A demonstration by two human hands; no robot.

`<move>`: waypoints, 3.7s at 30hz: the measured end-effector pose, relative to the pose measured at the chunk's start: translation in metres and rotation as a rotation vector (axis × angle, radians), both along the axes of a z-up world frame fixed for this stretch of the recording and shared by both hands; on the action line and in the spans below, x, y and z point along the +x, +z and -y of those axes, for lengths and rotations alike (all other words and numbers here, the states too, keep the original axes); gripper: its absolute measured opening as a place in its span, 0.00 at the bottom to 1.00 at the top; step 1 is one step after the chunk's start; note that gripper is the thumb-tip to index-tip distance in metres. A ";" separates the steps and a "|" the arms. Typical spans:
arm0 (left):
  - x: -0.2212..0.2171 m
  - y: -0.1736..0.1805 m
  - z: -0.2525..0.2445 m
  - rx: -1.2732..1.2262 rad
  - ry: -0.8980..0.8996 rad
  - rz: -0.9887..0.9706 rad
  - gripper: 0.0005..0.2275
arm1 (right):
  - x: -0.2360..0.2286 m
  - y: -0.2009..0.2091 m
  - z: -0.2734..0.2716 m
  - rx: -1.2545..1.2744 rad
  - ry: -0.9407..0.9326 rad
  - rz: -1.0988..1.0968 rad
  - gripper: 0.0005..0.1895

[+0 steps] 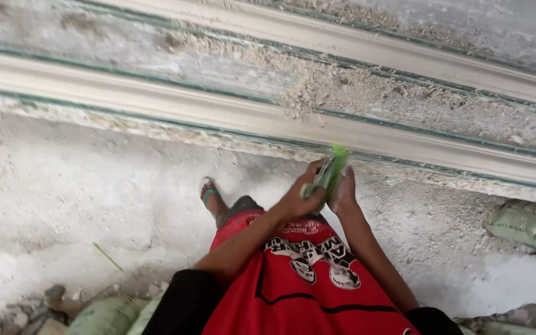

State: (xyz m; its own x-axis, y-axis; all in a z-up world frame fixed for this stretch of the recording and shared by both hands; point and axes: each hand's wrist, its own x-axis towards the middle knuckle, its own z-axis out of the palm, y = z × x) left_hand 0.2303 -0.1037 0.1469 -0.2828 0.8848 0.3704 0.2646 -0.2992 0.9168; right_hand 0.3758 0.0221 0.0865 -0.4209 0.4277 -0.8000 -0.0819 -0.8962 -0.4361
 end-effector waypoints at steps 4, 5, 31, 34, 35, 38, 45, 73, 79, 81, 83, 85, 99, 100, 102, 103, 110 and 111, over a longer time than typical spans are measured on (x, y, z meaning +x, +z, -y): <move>-0.052 0.005 -0.010 -0.550 -0.136 0.614 0.34 | 0.042 0.002 -0.039 -0.077 -0.097 0.098 0.43; -0.072 -0.010 0.008 -0.200 0.016 0.473 0.26 | 0.063 0.002 -0.043 -0.087 -0.106 0.090 0.38; -0.189 0.036 0.005 0.152 0.699 0.316 0.31 | 0.137 0.041 -0.113 0.186 0.808 0.330 0.40; -0.153 -0.062 -0.021 0.037 0.932 0.666 0.32 | 0.124 0.039 -0.126 0.309 0.951 0.402 0.39; -0.103 -0.072 -0.040 -0.019 0.773 0.647 0.34 | 0.122 0.031 -0.128 0.344 0.980 0.388 0.37; 0.024 -0.041 -0.101 -0.188 0.306 0.581 0.39 | 0.099 0.025 -0.139 0.531 1.227 0.384 0.28; -0.141 -0.112 -0.076 -0.255 0.433 0.011 0.31 | 0.051 0.148 -0.157 0.703 1.047 0.542 0.20; -0.423 -0.025 0.026 -0.146 0.689 0.318 0.29 | -0.093 0.037 -0.132 1.653 0.532 0.738 0.20; -0.173 -0.068 -0.133 -0.328 0.480 -0.384 0.42 | -0.118 0.050 -0.122 1.768 0.558 0.821 0.22; -0.166 -0.009 -0.153 -0.475 -0.003 0.602 0.43 | -0.110 0.045 -0.130 1.777 0.552 0.849 0.23; -0.205 -0.062 -0.145 -0.417 -0.063 0.277 0.29 | -0.107 0.038 -0.135 1.744 0.560 0.853 0.23; -0.276 -0.076 -0.118 -0.376 -0.134 -0.049 0.22 | -0.109 0.035 -0.136 1.693 0.560 0.854 0.24; -0.250 -0.114 -0.108 -0.153 0.468 0.121 0.32 | -0.118 0.047 -0.127 1.664 0.580 0.984 0.22; -0.244 -0.055 -0.116 -0.155 0.467 0.124 0.32 | -0.117 0.044 -0.125 1.662 0.583 0.986 0.22; -0.243 0.075 -0.125 -0.349 0.166 0.777 0.39 | -0.113 0.042 -0.131 1.669 0.579 0.982 0.22; -0.263 0.038 -0.119 -0.348 0.165 0.778 0.39 | -0.114 0.042 -0.131 1.669 0.579 0.983 0.22; -0.441 0.062 -0.042 0.073 0.645 0.120 0.26 | -0.117 0.043 -0.127 1.657 0.546 0.973 0.22; -0.462 0.069 -0.031 0.145 0.760 0.063 0.28 | -0.117 0.043 -0.127 1.665 0.559 0.993 0.22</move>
State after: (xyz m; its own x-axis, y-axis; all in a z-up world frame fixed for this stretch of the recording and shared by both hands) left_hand -0.2315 -0.0729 0.2158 -0.8172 0.3833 0.4304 0.3935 -0.1747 0.9026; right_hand 0.2589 0.1494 0.1293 -0.4913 0.8547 0.1676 0.7515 0.5133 -0.4145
